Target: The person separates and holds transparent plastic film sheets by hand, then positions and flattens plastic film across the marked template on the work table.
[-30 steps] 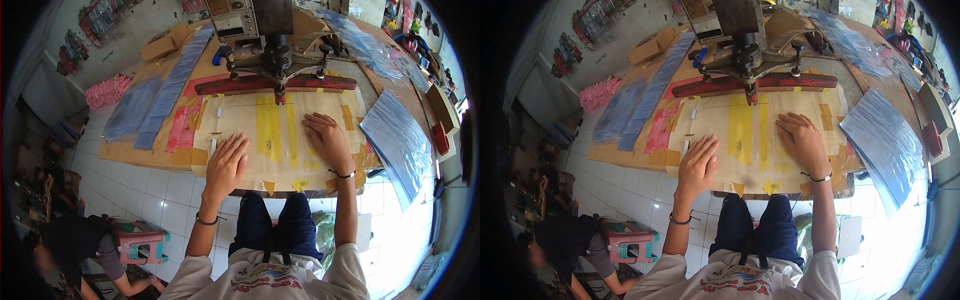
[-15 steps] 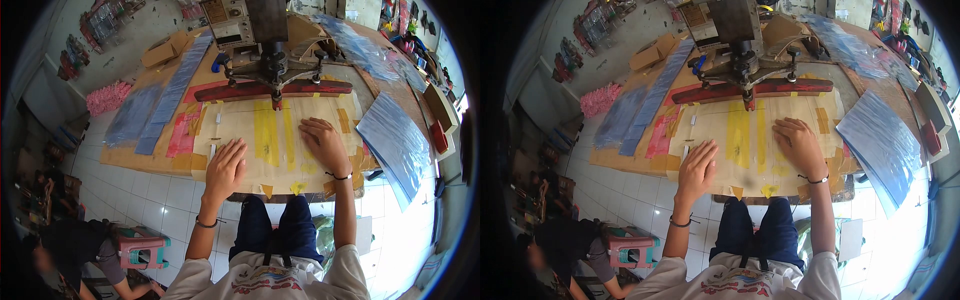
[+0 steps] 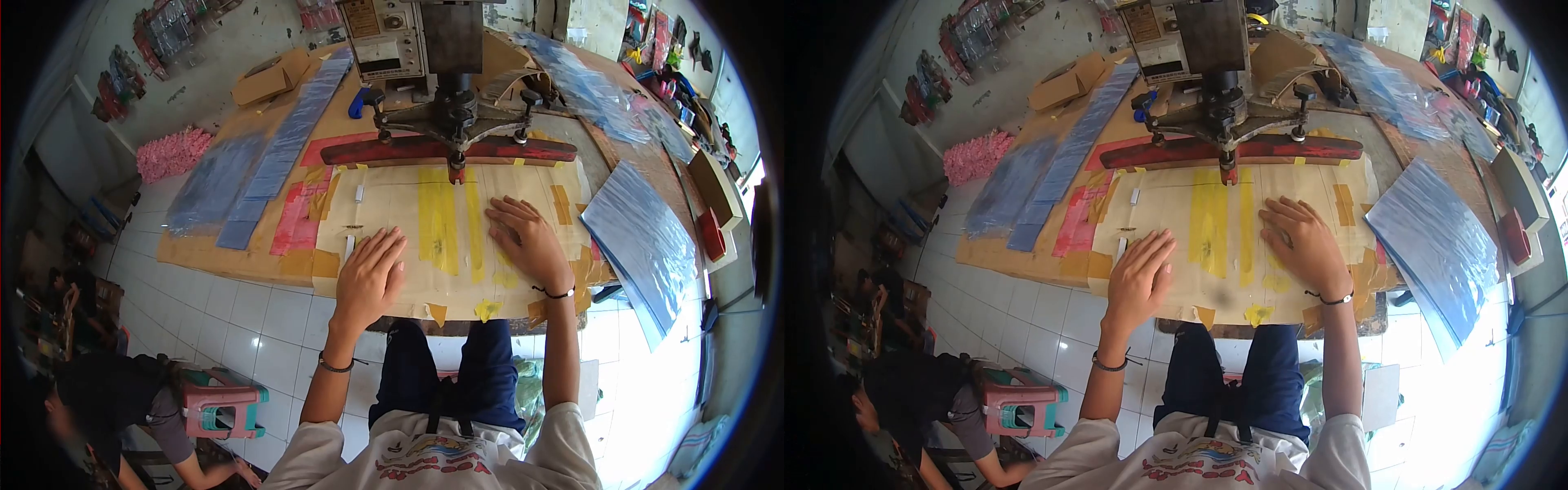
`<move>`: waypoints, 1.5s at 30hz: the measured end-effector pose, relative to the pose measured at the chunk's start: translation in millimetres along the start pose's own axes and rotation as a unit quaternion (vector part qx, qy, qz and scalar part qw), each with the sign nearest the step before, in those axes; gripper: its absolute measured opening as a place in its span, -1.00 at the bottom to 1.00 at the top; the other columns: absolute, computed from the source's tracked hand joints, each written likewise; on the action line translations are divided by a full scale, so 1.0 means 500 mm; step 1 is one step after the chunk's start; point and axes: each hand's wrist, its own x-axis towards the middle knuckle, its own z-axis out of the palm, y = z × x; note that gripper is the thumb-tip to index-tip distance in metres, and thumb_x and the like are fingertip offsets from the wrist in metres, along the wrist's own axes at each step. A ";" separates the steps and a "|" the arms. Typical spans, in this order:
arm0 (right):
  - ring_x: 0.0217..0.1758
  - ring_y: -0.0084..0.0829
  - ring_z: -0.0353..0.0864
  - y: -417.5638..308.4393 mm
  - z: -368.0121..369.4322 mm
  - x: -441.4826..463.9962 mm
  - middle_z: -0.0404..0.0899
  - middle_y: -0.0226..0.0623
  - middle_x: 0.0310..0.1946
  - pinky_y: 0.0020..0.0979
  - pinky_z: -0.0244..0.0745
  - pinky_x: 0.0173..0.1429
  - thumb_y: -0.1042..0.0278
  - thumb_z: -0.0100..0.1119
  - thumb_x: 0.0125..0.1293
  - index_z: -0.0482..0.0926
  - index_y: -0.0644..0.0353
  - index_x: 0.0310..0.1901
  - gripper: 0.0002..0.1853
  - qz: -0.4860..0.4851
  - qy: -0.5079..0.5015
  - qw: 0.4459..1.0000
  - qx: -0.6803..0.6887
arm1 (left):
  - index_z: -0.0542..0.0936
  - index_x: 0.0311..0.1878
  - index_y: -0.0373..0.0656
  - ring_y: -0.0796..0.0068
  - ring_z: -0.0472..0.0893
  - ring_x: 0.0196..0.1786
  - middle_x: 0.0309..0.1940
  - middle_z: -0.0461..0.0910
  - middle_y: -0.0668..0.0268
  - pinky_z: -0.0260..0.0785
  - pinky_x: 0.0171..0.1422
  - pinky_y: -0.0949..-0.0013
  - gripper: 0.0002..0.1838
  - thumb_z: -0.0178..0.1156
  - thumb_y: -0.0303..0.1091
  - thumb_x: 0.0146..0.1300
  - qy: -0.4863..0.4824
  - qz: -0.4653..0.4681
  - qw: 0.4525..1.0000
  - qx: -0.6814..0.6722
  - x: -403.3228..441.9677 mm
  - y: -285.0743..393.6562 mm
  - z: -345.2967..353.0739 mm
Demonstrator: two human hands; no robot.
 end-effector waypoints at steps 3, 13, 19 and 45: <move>0.44 -0.06 0.38 -0.006 -0.003 0.000 0.53 -0.10 0.27 -0.11 0.15 0.55 0.28 0.16 0.37 0.62 0.24 0.14 -0.63 0.002 -0.025 1.000 -0.018 | 0.57 0.23 -0.25 0.06 0.46 0.36 0.28 0.53 0.12 0.24 0.48 0.06 -0.60 0.07 -0.38 0.36 0.001 -0.001 1.000 -0.001 -0.002 -0.001 0.002; 0.60 -0.08 0.08 -0.036 0.065 -0.006 0.20 -0.05 0.50 0.11 -0.18 0.62 -0.01 -0.16 0.54 0.36 0.07 0.41 -0.46 0.008 -0.063 0.985 -0.162 | 0.56 0.23 -0.25 0.07 0.47 0.36 0.28 0.54 0.12 0.23 0.49 0.07 -0.60 0.09 -0.35 0.37 0.002 0.002 1.000 0.006 -0.003 0.001 0.002; 0.60 -0.10 0.09 -0.037 0.052 0.006 0.20 -0.08 0.50 0.02 -0.16 0.64 -0.06 -0.17 0.53 0.39 -0.05 0.41 -0.47 -0.004 -0.070 0.992 -0.108 | 0.53 0.27 -0.22 0.04 0.41 0.40 0.33 0.48 0.11 0.17 0.53 0.06 -0.57 0.10 -0.26 0.41 -0.014 -0.009 1.000 -0.023 0.000 0.009 -0.014; 0.17 -0.15 0.51 -0.006 -0.107 -0.152 0.60 -0.24 0.11 -0.17 0.40 0.27 0.30 0.27 0.30 0.68 0.15 -0.01 -0.74 0.088 -0.014 0.994 -0.068 | 0.70 -0.04 -0.20 0.17 0.57 0.04 -0.07 0.69 0.22 0.34 0.26 0.15 -0.67 0.37 -0.21 0.19 -0.073 0.050 0.993 -0.072 -0.013 0.072 -0.068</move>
